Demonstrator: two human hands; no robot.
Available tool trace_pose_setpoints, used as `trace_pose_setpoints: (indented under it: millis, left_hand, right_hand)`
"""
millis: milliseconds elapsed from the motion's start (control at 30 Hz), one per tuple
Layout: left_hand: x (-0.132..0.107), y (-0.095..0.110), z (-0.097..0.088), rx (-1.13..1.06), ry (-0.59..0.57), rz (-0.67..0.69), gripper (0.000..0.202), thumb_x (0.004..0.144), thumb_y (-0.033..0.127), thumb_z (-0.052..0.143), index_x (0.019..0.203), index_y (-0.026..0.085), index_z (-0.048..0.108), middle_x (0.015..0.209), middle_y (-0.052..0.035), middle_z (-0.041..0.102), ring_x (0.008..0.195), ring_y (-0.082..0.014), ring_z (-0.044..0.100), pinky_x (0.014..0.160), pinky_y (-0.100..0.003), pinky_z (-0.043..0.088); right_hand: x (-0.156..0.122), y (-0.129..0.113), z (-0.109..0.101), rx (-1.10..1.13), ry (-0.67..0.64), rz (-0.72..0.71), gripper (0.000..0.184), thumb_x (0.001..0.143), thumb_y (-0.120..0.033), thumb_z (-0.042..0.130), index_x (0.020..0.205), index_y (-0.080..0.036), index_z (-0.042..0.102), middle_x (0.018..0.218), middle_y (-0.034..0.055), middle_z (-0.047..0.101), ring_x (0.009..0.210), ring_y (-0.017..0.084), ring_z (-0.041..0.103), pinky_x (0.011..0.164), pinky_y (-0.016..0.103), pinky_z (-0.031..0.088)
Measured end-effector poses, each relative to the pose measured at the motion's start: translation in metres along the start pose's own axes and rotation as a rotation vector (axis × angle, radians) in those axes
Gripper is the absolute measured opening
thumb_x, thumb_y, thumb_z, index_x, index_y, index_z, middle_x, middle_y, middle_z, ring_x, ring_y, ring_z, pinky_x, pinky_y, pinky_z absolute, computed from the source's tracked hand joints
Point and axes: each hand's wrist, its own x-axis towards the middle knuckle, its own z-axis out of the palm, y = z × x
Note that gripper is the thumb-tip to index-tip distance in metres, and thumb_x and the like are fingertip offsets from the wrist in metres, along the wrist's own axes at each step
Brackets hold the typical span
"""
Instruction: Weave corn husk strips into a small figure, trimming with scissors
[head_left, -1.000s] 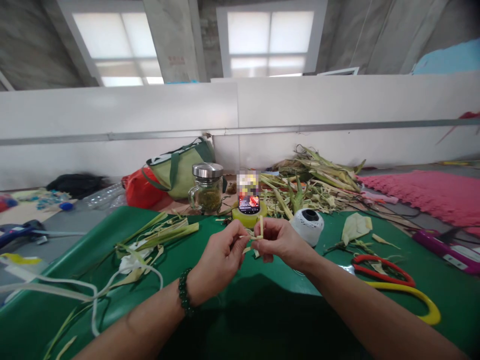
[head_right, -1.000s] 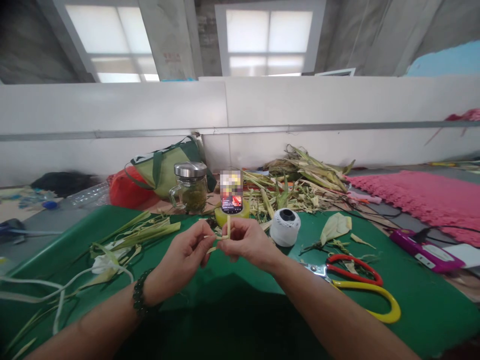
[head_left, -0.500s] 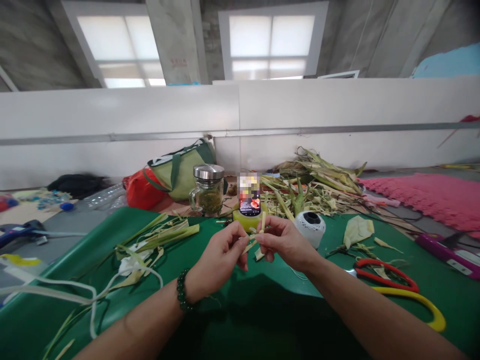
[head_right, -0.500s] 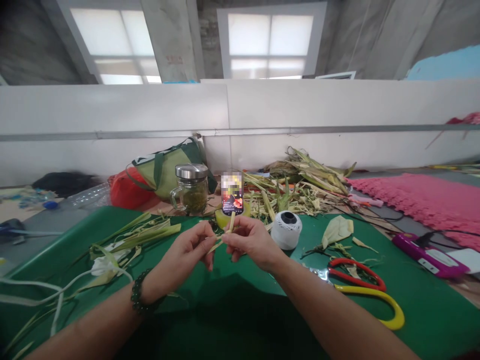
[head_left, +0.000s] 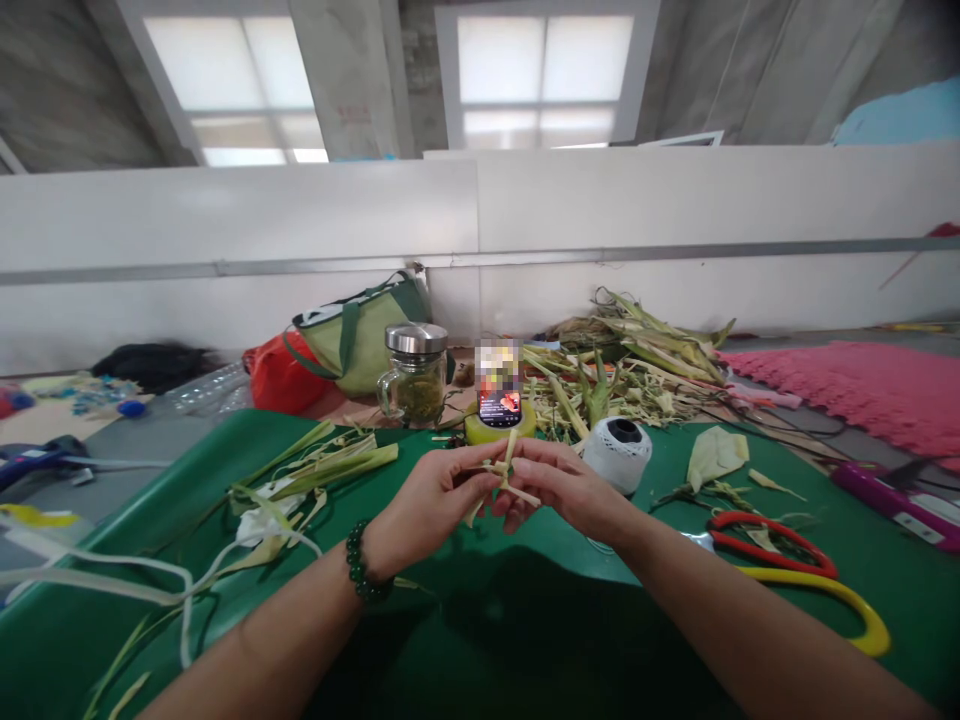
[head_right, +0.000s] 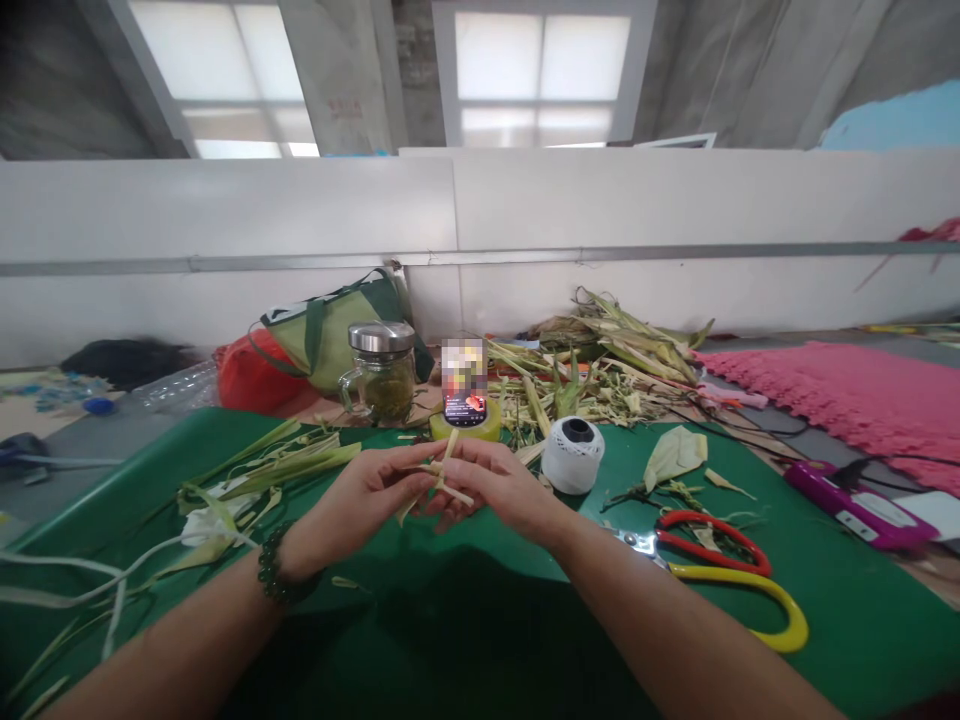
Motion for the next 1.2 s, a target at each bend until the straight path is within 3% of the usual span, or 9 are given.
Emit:
trace_pose_setpoints:
  millis: [67,200,300,400,567,800,967,1067,1200]
  left_hand:
    - [0.001,0.001,-0.002,0.011,0.008,-0.011,0.035,0.079,0.034,0.057,0.106,0.014,0.07,0.063,-0.0005,0.062,0.051,-0.0101,0.045,0.049,-0.02,0.038]
    - [0.001,0.003,-0.005,-0.127,-0.092,-0.145,0.034,0.074,0.039,0.065,0.094,0.013,0.072,0.063,-0.0011,0.06,0.053,-0.0109,0.052,0.051,-0.02,0.042]
    - [0.001,0.003,-0.005,-0.267,-0.147,-0.269,0.042,0.071,0.046,0.067,0.101,0.015,0.067,0.072,-0.003,0.063,0.06,-0.014,0.06,0.054,-0.022,0.046]
    - [0.001,0.0,-0.002,-0.198,-0.126,-0.252,0.04,0.075,0.049,0.061,0.091,0.014,0.069,0.069,-0.0027,0.064,0.053,-0.011,0.054,0.049,-0.021,0.042]
    - [0.002,-0.005,0.004,0.015,-0.051,-0.044,0.024,0.074,0.033,0.062,0.078,0.012,0.073,0.07,-0.0036,0.069,0.064,-0.0148,0.056,0.06,-0.023,0.042]
    - [0.001,-0.001,0.005,0.201,0.006,0.035,0.019,0.076,0.027,0.058,0.073,0.014,0.073,0.073,-0.0053,0.071,0.07,-0.0186,0.06,0.065,-0.025,0.043]
    - [0.002,0.001,0.005,0.124,-0.046,0.014,0.026,0.078,0.033,0.056,0.072,0.012,0.07,0.067,-0.0037,0.067,0.061,-0.0142,0.054,0.057,-0.022,0.04]
    - [0.002,0.003,0.004,0.081,-0.062,-0.039,0.034,0.078,0.04,0.056,0.064,0.012,0.066,0.057,-0.001,0.06,0.053,-0.0104,0.046,0.05,-0.02,0.036]
    - [0.001,0.005,0.002,0.017,-0.023,-0.119,0.032,0.075,0.044,0.059,0.065,0.013,0.063,0.054,0.0013,0.055,0.047,-0.008,0.042,0.043,-0.018,0.033]
  right_hand:
    - [0.0,0.003,-0.001,-0.073,0.108,-0.056,0.034,0.081,-0.053,0.054,0.082,-0.019,0.051,0.064,-0.0015,0.059,0.059,0.015,0.062,0.054,0.029,0.053]
    - [0.0,0.008,-0.004,-0.514,0.327,-0.309,0.026,0.088,-0.039,0.05,0.072,-0.019,0.049,0.062,-0.0026,0.051,0.057,0.011,0.051,0.053,0.023,0.042]
    - [-0.002,0.008,-0.005,-0.744,0.394,-0.469,0.023,0.088,-0.031,0.051,0.069,-0.018,0.052,0.064,-0.0022,0.048,0.06,0.01,0.045,0.055,0.022,0.036]
    - [-0.003,0.007,-0.004,-0.786,0.396,-0.534,0.022,0.087,-0.027,0.052,0.068,-0.018,0.053,0.063,-0.0022,0.049,0.059,0.01,0.045,0.055,0.022,0.035]
    - [-0.006,0.004,0.001,-0.709,0.431,-0.528,0.021,0.086,-0.026,0.054,0.067,-0.017,0.056,0.062,-0.0018,0.054,0.057,0.01,0.048,0.053,0.021,0.036]
    - [-0.008,-0.004,0.0,-0.571,0.506,-0.531,0.023,0.082,-0.027,0.055,0.062,-0.017,0.057,0.056,-0.003,0.049,0.051,0.009,0.044,0.047,0.021,0.034]
    - [-0.003,-0.002,-0.003,-0.5,0.483,-0.456,0.021,0.081,-0.034,0.057,0.069,-0.017,0.06,0.059,-0.0016,0.054,0.053,0.01,0.047,0.048,0.021,0.038]
    - [-0.003,-0.001,-0.005,-0.568,0.448,-0.411,0.031,0.084,-0.04,0.052,0.064,-0.017,0.056,0.055,-0.0024,0.05,0.05,0.009,0.044,0.047,0.02,0.036]
    - [-0.006,-0.002,-0.007,-0.772,0.267,-0.307,0.043,0.087,-0.045,0.048,0.055,-0.016,0.052,0.05,-0.0026,0.047,0.047,0.009,0.042,0.046,0.021,0.031]
